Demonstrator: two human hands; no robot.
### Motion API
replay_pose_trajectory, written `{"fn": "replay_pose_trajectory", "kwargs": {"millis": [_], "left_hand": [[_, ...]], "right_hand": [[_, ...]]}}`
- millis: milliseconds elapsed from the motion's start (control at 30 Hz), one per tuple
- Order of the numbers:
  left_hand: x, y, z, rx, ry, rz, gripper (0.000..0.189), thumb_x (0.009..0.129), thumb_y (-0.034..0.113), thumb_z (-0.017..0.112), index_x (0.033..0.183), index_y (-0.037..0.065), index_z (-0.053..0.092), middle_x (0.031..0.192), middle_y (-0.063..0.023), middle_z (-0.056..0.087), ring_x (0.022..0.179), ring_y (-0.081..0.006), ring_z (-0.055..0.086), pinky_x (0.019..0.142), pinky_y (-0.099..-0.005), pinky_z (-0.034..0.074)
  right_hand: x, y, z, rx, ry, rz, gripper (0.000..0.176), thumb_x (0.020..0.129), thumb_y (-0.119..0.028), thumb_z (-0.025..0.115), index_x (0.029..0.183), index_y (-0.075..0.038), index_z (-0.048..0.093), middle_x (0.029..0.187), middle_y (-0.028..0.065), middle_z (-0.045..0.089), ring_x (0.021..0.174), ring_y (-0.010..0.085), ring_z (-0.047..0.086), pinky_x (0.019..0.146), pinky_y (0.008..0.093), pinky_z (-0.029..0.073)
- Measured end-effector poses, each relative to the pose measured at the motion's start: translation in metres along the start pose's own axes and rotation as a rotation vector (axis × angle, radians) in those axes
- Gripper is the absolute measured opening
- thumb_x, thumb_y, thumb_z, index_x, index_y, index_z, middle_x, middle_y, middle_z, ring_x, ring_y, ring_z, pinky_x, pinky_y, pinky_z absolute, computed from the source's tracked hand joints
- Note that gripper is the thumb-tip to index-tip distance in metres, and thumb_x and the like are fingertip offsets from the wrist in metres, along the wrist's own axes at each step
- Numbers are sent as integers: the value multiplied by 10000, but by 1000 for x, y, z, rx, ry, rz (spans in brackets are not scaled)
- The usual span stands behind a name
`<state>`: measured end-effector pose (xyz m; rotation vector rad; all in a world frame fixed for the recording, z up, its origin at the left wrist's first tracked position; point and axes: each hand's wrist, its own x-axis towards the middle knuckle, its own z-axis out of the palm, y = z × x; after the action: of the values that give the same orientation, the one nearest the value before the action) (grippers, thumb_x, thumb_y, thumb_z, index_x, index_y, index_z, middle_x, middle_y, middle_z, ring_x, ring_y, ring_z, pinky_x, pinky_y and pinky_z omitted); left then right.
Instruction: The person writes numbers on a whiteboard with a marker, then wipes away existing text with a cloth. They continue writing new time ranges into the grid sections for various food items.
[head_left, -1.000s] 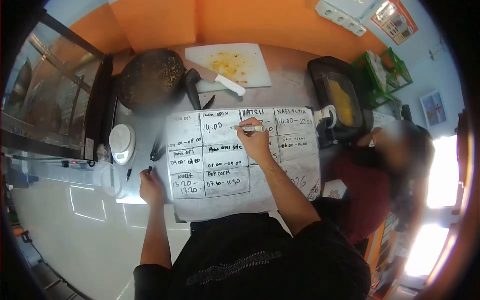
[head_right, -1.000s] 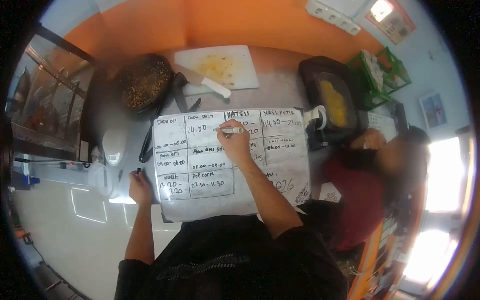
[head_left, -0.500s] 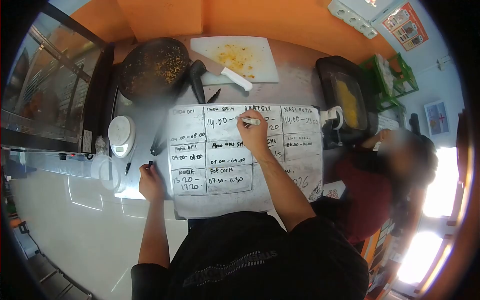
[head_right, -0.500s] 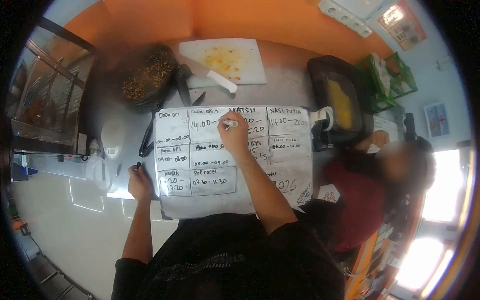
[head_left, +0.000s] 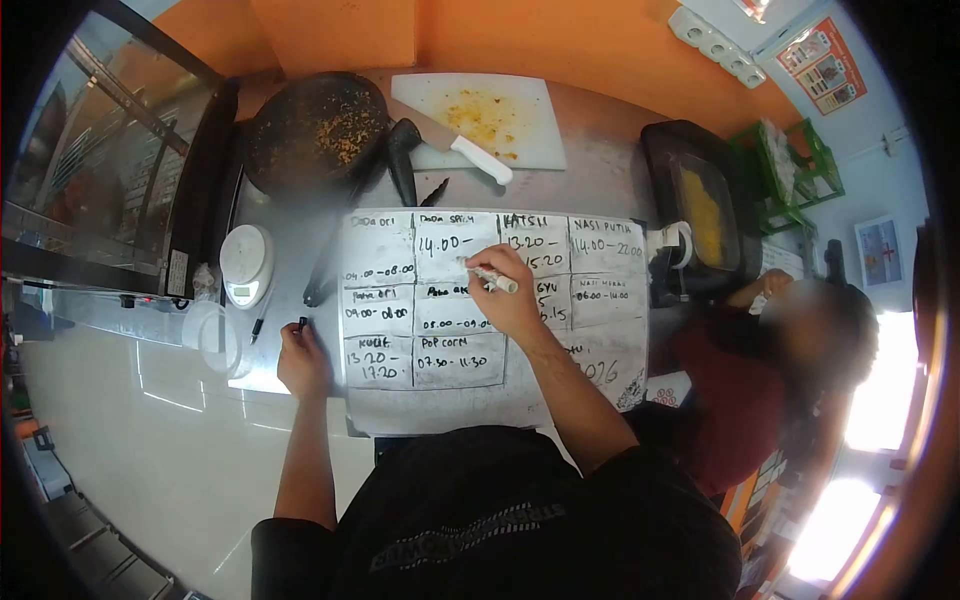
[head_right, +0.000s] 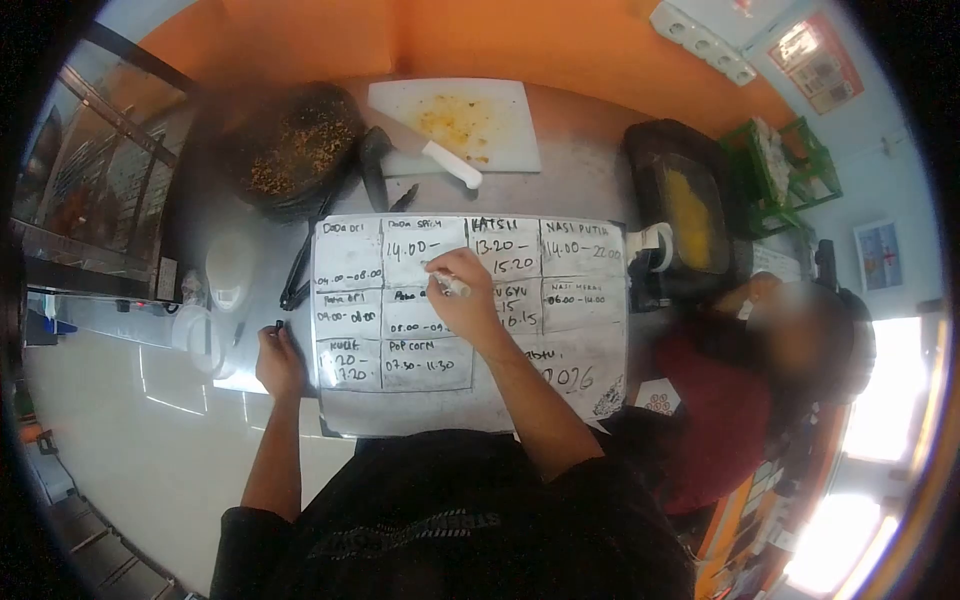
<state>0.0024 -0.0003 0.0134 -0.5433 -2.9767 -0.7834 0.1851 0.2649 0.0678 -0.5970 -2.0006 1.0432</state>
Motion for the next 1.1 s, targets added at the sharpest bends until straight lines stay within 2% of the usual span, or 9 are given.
{"fn": "replay_pose_trajectory", "kwargs": {"millis": [67,167,300,367,467,567,667,767,1100], "left_hand": [[0,0,0,10,-3,-5,228,962,301,482,1035,93,542,825,-95,673,751,-330,649,628,-454,477],[0,1,0,31,2,-6,224,963,299,480,1034,96,544,823,-91,675,749,-328,649,627,-453,479],[0,-1,1,40,1,-9,218,964,296,479,1031,99,546,825,-87,677,747,-325,650,624,-450,479],[0,-1,1,47,-4,-14,217,964,296,480,1031,99,545,826,-88,677,747,-324,650,624,-450,479],[1,-2,1,43,-11,-12,215,965,294,482,1031,100,543,831,-90,678,747,-324,650,624,-448,479],[1,-3,2,32,-10,-11,214,965,293,482,1036,100,542,838,-94,678,748,-324,650,626,-449,479],[1,-4,2,36,-19,-20,215,965,293,482,1042,101,542,846,-97,678,752,-326,650,631,-452,479],[1,-1,2,49,-22,-32,216,964,292,480,1047,103,543,852,-101,679,759,-332,650,636,-456,480],[1,-2,2,59,-21,-40,224,963,297,472,1051,103,542,847,-108,678,763,-339,651,641,-462,480]], "right_hand": [[-3,-3,2,74,-141,227,185,734,56,667,883,-52,651,839,53,566,717,159,599,629,251,491],[-3,-2,7,118,-119,300,191,723,54,674,874,-62,659,829,56,564,703,161,592,608,251,475],[-4,11,11,66,-124,228,200,720,51,676,879,-68,659,821,63,566,682,163,585,585,261,463],[-4,13,12,-32,-128,99,184,737,77,668,875,-43,652,827,45,570,665,108,561,579,228,454],[-4,6,7,31,-160,190,173,711,53,680,839,-58,646,788,65,565,650,169,580,572,273,459],[-3,9,7,85,-59,244,165,704,54,681,822,-55,642,772,62,563,650,165,579,565,269,456],[-3,14,3,27,-105,176,164,706,54,677,823,-54,641,768,62,558,645,159,576,555,262,456],[-2,14,-3,10,-165,224,162,708,53,672,825,-54,642,764,60,551,641,158,569,557,261,449],[4,20,-1,19,-134,211,143,713,48,665,812,-50,633,738,60,554,637,160,567,580,271,454]]}}
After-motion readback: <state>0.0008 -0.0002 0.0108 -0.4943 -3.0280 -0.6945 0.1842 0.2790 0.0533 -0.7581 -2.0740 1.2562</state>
